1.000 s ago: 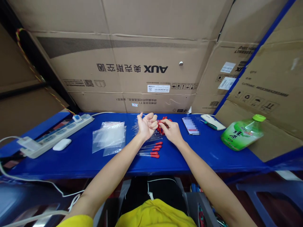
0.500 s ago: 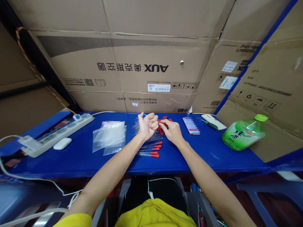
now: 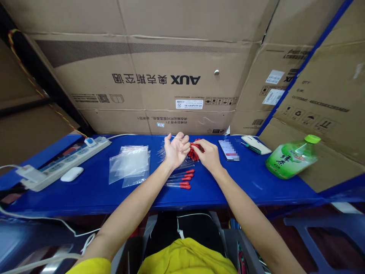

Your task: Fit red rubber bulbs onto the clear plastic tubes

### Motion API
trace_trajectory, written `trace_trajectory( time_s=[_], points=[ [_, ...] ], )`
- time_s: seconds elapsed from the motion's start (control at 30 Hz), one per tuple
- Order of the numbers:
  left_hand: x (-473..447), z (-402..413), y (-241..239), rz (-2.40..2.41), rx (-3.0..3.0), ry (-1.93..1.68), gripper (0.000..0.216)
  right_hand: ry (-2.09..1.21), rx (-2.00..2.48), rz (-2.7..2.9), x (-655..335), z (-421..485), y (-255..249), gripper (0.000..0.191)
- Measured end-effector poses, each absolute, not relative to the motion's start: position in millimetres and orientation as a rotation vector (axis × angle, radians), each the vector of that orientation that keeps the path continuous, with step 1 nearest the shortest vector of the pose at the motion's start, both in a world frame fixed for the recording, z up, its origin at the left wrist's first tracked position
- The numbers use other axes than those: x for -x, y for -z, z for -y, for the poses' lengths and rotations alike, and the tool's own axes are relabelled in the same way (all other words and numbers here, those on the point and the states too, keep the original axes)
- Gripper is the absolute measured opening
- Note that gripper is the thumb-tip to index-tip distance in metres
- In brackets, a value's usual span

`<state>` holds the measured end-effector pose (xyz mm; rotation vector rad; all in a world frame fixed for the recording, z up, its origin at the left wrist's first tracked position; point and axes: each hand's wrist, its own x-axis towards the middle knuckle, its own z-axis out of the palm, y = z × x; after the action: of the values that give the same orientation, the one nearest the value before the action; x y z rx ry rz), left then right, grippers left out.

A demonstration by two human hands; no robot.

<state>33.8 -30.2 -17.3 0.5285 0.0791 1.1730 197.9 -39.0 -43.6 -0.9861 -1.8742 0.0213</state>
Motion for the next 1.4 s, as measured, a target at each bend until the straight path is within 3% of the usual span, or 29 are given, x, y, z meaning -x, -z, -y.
trace_trajectory(
  time_s=[0.53, 1.4],
  points=[
    [-28, 33, 10, -0.095, -0.427, -1.229, 0.038, -0.658, 0.887, 1.748, -187, 44, 41, 0.033],
    [-28, 36, 5, -0.076, -0.400, -1.250, 0.038, -0.498, 0.918, 1.824, -190, 48, 39, 0.030]
  ],
)
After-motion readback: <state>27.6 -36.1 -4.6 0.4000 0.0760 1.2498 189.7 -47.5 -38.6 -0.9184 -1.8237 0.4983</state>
